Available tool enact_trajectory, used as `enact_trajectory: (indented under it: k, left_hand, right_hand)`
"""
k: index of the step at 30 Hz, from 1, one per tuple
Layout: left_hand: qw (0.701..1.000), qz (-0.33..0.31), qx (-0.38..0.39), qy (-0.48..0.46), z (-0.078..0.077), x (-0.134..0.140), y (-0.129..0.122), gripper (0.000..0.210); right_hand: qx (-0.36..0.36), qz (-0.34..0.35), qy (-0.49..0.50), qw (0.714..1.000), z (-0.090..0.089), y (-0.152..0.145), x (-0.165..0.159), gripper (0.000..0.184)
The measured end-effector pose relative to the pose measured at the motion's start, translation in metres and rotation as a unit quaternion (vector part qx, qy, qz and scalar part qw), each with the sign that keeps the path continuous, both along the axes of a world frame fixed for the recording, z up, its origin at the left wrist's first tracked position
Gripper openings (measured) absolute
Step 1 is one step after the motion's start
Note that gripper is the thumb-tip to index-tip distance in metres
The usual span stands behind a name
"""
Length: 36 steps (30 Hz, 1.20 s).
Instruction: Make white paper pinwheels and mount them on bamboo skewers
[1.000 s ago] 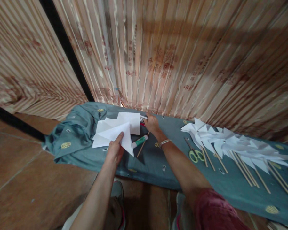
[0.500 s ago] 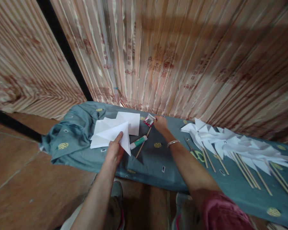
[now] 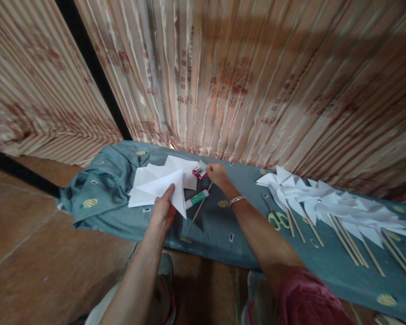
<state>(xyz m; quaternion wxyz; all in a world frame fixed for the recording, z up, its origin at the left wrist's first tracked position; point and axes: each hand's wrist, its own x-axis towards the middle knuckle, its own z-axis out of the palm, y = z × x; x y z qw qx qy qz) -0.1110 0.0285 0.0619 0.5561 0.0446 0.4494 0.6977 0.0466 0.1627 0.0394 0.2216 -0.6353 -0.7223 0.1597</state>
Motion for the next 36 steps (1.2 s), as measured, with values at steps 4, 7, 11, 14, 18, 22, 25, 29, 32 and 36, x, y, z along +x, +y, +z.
enact_trajectory:
  k: [4, 7, 11, 14, 18, 22, 25, 29, 32, 36]
  left_hand:
    - [1.0, -0.016, 0.023, 0.008, 0.001, 0.006, -0.006, 0.01]
    - [0.997, -0.045, 0.055, 0.022, -0.001, 0.021, -0.012, 0.018]
    - [0.988, -0.13, 0.079, 0.006, -0.006, 0.048, -0.025, 0.033]
    - [0.978, -0.193, 0.075, 0.006, -0.008, 0.063, -0.035, 0.041]
    - [0.968, -0.234, 0.077, 0.041, -0.012, 0.072, -0.045, 0.043]
    - [0.964, -0.247, 0.066, 0.076, -0.016, 0.076, -0.046, 0.041]
    - [0.962, -0.254, 0.059, 0.085, -0.019, 0.08, -0.045, 0.039]
    - [0.958, -0.264, 0.051, 0.096, -0.022, 0.086, -0.045, 0.037]
    - [0.962, -0.254, 0.051, 0.083, -0.02, 0.091, -0.045, 0.039]
    - [0.968, -0.237, 0.044, 0.065, -0.015, 0.096, -0.045, 0.045]
  right_hand:
    - [0.013, -0.001, 0.029, 0.999, 0.01, -0.018, 0.008, 0.029]
    - [0.031, 0.002, 0.066, 0.997, 0.018, -0.048, 0.025, 0.034]
    - [0.024, 0.021, 0.215, 0.976, 0.015, -0.1, 0.053, 0.023]
    - [-0.018, -0.003, 0.43, 0.903, 0.004, -0.136, 0.069, 0.024]
    - [-0.113, -0.048, 0.589, 0.799, -0.004, -0.165, 0.078, 0.03]
    - [-0.166, -0.039, 0.656, 0.735, 0.001, -0.174, 0.083, 0.029]
    - [-0.18, -0.028, 0.662, 0.727, 0.006, -0.176, 0.088, 0.028]
    - [-0.204, 0.001, 0.627, 0.752, 0.009, -0.182, 0.092, 0.028]
    - [-0.232, 0.047, 0.595, 0.768, 0.007, -0.187, 0.091, 0.028]
    - [-0.254, 0.073, 0.578, 0.772, 0.005, -0.189, 0.088, 0.031]
